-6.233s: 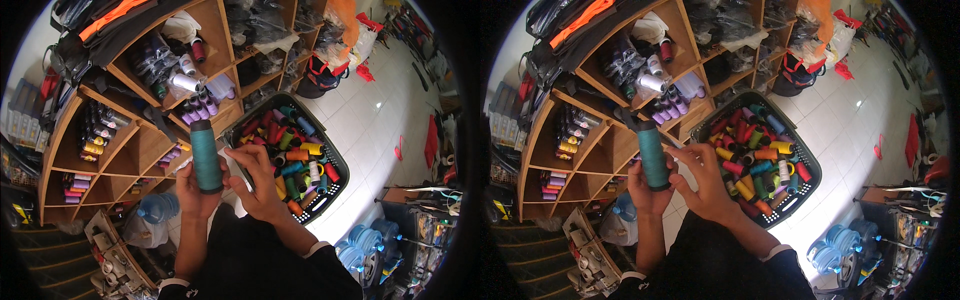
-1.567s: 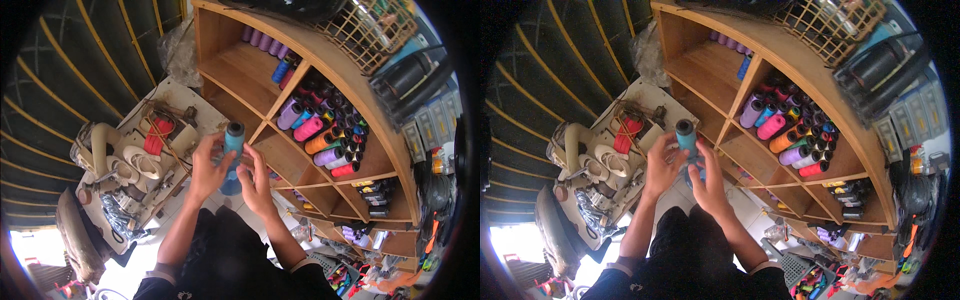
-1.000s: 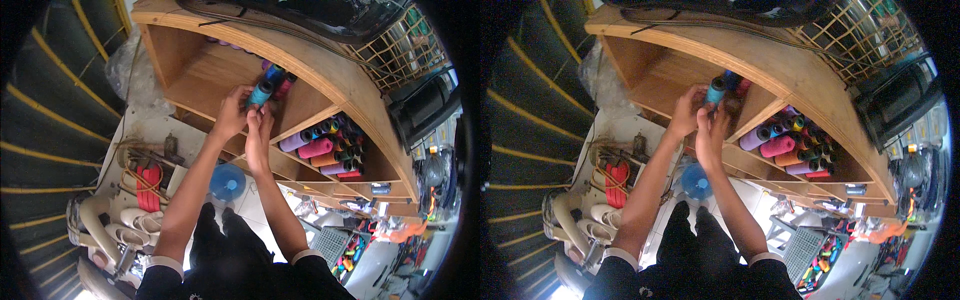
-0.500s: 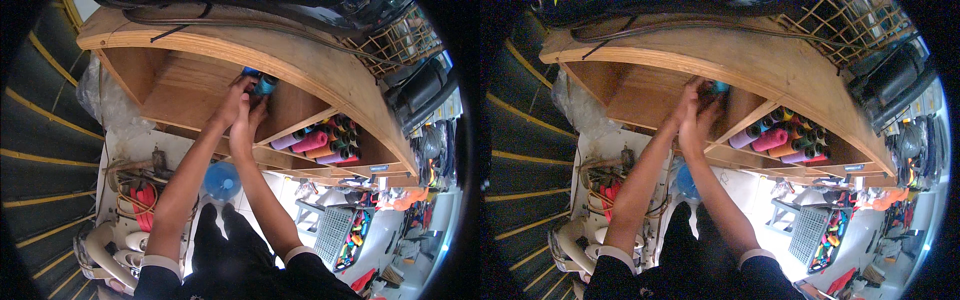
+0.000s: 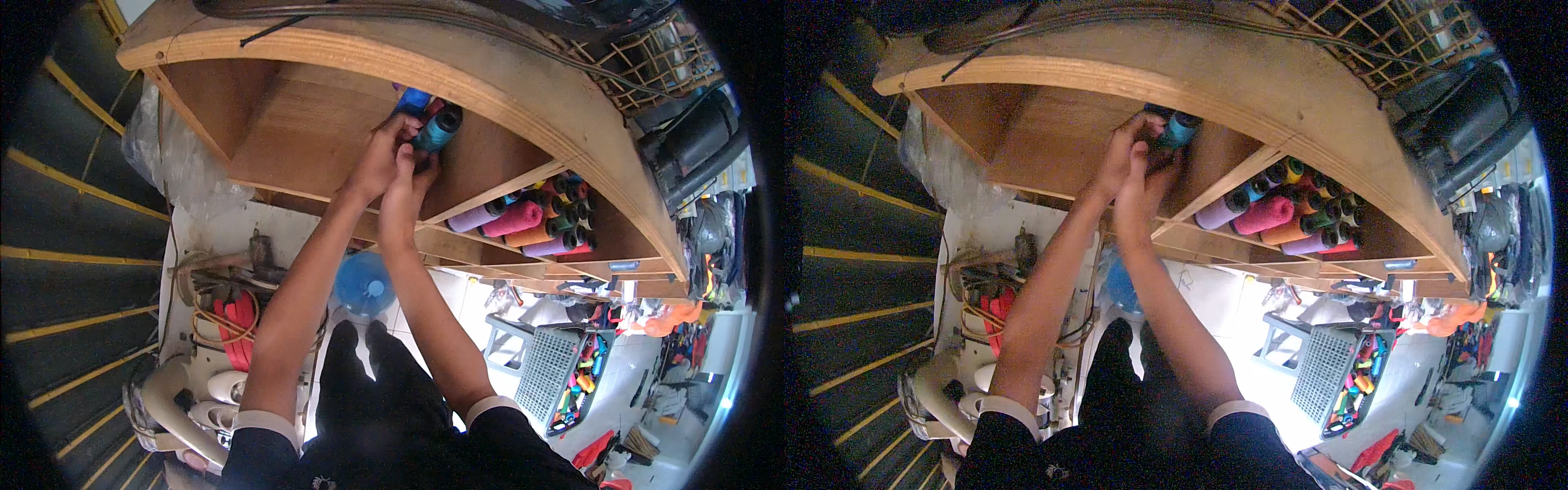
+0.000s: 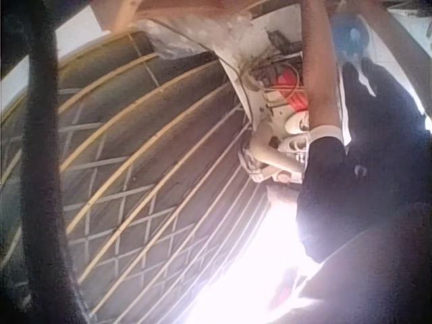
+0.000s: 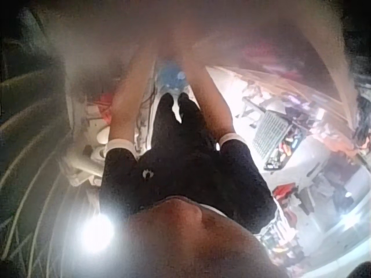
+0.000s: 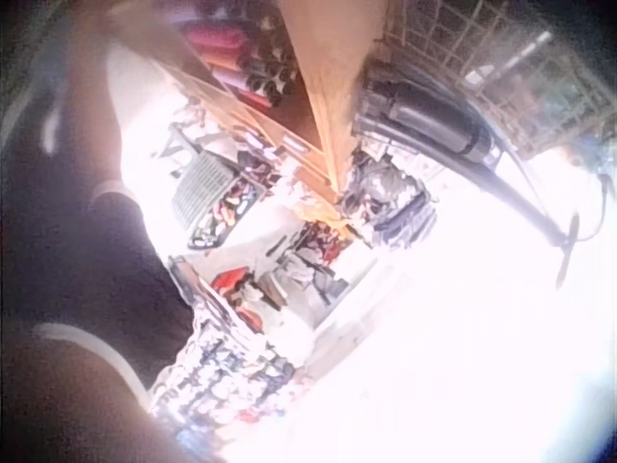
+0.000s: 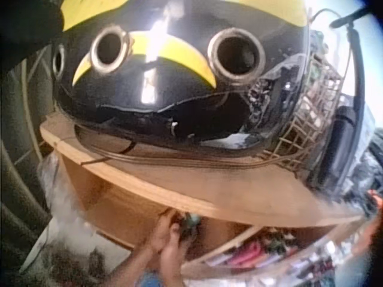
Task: The person picks up thread spools from a black plastic basket on the floor, inspects them, and places them onto a wooden shelf. The person handles spools of various colors one at a time, moving them from the basket to the shelf.
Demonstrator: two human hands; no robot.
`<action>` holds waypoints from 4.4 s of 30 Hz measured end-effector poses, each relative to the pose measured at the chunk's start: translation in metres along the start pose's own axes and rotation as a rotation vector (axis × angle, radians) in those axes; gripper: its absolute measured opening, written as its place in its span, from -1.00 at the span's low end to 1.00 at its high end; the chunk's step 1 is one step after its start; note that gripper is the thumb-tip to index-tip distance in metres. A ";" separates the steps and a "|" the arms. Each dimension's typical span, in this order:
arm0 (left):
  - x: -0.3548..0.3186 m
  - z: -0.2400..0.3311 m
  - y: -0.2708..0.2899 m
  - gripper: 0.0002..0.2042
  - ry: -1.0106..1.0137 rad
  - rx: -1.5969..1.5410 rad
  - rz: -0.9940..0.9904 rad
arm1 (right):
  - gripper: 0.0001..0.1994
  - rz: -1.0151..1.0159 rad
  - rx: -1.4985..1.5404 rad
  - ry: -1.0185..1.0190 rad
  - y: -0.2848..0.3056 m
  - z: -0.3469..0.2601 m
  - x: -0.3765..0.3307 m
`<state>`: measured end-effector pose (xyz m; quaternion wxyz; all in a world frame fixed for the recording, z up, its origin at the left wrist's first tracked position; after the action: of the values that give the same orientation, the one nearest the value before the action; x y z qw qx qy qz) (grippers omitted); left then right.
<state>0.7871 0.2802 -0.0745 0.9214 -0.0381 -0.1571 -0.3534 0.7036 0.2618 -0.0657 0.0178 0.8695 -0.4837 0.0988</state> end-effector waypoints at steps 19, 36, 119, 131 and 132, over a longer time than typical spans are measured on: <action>-0.130 0.069 0.005 -0.90 0.200 -0.150 0.426 | -0.58 -0.222 0.103 0.195 0.055 -0.024 -0.100; -0.399 -0.104 -0.258 -0.74 0.992 0.172 -0.973 | -0.62 -0.335 -0.728 -0.531 0.492 0.134 -0.315; -0.431 0.191 -0.940 -0.68 1.022 -0.659 -0.647 | -0.85 0.291 -0.947 0.194 1.065 -0.161 -0.209; -0.416 0.183 -0.929 -0.64 1.164 -0.822 -0.508 | -0.94 0.616 -0.384 0.099 1.060 -0.140 -0.225; -0.413 0.183 -0.928 -0.63 1.170 -0.857 -0.533 | -0.94 0.636 -0.249 0.064 1.063 -0.134 -0.228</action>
<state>-0.1661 -0.1160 -0.0695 0.6432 -0.1593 0.5021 -0.5557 -0.3320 -0.0949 -0.0462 0.1072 0.6629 -0.7380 0.0671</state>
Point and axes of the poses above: each hand's wrist, its own x-axis towards the middle knuckle, its own y-axis out of the back of the hand, z = x × y, the point moved 3 cm from there along x, towards the middle knuckle, and after that the axes turned 6 degrees about y, right-handed, at the moved point
